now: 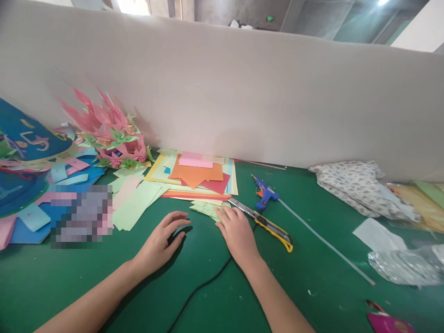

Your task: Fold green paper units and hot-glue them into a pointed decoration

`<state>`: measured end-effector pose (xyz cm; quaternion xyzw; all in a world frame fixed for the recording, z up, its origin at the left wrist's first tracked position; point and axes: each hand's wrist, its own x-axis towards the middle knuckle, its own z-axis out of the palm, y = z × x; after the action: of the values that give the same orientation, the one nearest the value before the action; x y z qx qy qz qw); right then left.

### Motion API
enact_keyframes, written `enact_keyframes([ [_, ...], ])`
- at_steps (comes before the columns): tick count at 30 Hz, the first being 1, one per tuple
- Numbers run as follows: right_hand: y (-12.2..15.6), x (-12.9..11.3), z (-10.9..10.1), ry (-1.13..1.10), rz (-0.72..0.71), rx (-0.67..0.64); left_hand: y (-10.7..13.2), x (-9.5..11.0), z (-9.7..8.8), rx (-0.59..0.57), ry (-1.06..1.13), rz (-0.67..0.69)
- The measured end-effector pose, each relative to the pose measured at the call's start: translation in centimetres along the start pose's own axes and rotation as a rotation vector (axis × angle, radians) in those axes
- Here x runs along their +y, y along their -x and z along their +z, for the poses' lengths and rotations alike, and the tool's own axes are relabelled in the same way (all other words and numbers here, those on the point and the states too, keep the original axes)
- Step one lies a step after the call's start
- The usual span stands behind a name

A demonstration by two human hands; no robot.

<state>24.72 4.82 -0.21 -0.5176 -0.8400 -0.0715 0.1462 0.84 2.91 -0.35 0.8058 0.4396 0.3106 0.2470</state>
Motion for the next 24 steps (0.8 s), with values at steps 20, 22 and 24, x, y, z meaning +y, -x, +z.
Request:
enact_keyframes([
  [20, 0.0, -0.9, -0.5, 0.01, -0.043, 0.123, 0.1, 0.3, 0.0, 0.014, -0.042, 0.044],
  [22, 0.0, -0.9, -0.3, 0.024, -0.057, 0.128, 0.2, 0.3, 0.1, 0.035, -0.051, 0.059],
  [24, -0.1, -0.8, -0.2, 0.033, -0.057, 0.13, 0.2, 0.3, 0.1, 0.054, -0.062, 0.081],
])
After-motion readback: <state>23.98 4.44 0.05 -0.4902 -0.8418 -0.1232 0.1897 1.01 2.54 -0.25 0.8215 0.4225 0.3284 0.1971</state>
